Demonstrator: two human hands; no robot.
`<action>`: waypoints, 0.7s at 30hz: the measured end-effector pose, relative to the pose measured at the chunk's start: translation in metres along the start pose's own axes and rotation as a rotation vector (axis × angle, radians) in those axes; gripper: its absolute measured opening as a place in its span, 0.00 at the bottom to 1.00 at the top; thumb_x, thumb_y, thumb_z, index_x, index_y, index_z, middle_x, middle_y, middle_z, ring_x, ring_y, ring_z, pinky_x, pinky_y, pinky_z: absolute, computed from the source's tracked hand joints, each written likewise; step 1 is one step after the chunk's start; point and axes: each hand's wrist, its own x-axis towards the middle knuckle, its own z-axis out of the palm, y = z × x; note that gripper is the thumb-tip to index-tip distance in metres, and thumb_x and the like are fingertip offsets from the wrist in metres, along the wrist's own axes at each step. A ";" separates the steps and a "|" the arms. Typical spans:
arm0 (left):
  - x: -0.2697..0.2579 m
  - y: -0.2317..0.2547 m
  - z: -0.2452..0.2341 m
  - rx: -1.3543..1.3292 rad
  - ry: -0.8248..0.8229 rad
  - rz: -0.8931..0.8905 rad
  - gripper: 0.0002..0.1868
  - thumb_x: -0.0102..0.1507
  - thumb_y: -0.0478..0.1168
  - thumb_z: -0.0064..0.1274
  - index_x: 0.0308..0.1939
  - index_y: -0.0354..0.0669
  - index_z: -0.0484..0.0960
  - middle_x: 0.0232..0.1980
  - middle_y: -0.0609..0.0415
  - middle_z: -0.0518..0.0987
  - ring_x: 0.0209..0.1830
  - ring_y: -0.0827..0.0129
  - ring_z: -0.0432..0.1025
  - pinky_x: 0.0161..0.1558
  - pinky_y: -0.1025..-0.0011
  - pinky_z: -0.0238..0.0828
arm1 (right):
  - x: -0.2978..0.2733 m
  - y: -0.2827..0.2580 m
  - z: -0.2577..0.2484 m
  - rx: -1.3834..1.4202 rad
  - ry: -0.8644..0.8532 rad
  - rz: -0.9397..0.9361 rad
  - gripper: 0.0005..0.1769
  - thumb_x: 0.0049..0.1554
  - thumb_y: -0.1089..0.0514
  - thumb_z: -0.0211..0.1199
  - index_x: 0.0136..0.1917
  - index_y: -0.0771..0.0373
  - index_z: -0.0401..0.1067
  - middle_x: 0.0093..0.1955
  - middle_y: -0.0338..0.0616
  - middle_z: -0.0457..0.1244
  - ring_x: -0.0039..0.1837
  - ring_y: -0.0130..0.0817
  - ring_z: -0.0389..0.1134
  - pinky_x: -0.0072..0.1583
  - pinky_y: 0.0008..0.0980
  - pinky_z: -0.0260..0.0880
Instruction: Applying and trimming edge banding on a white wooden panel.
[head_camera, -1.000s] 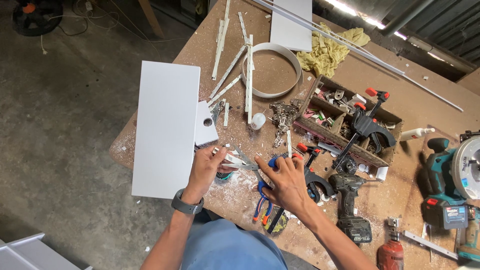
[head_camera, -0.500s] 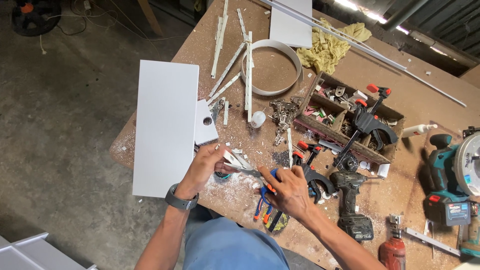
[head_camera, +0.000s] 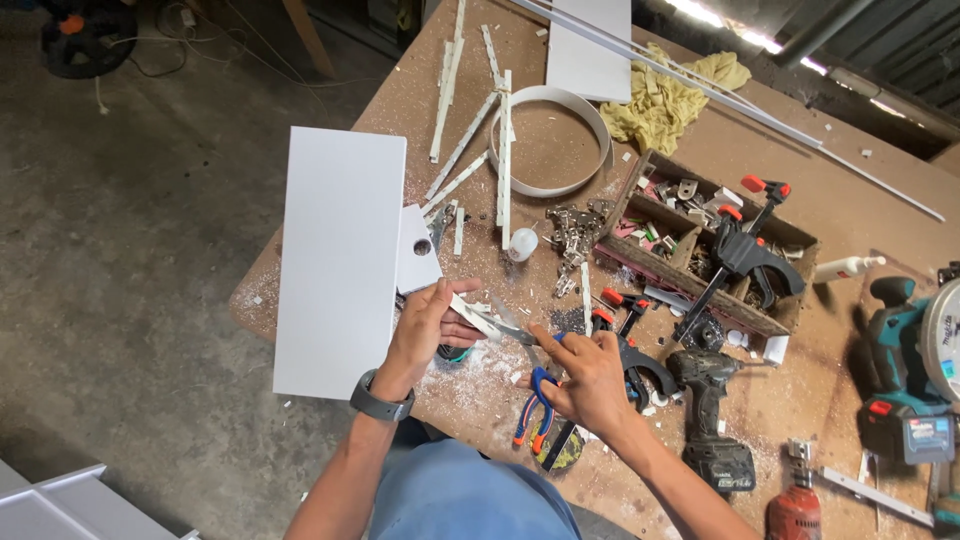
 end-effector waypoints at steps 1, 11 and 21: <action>0.001 -0.001 -0.001 0.000 0.003 0.005 0.31 0.72 0.54 0.28 0.65 0.36 0.73 0.40 0.41 0.86 0.36 0.61 0.84 0.37 0.69 0.84 | 0.005 -0.005 -0.003 -0.001 0.002 -0.005 0.41 0.46 0.43 0.74 0.71 0.54 0.69 0.32 0.37 0.57 0.38 0.33 0.59 0.50 0.41 0.55; 0.003 -0.020 0.006 -0.040 0.001 -0.010 0.35 0.72 0.59 0.23 0.70 0.39 0.70 0.38 0.41 0.86 0.34 0.60 0.83 0.37 0.68 0.84 | 0.022 -0.030 -0.003 0.036 -0.007 0.145 0.45 0.46 0.33 0.71 0.70 0.56 0.69 0.37 0.43 0.59 0.42 0.39 0.60 0.53 0.45 0.54; -0.008 -0.010 0.011 -0.239 -0.068 -0.041 0.23 0.70 0.45 0.43 0.63 0.32 0.67 0.45 0.43 0.84 0.39 0.61 0.83 0.40 0.67 0.83 | 0.019 -0.036 0.005 -0.069 -0.018 0.228 0.47 0.45 0.38 0.72 0.73 0.56 0.65 0.42 0.47 0.61 0.46 0.43 0.62 0.53 0.46 0.55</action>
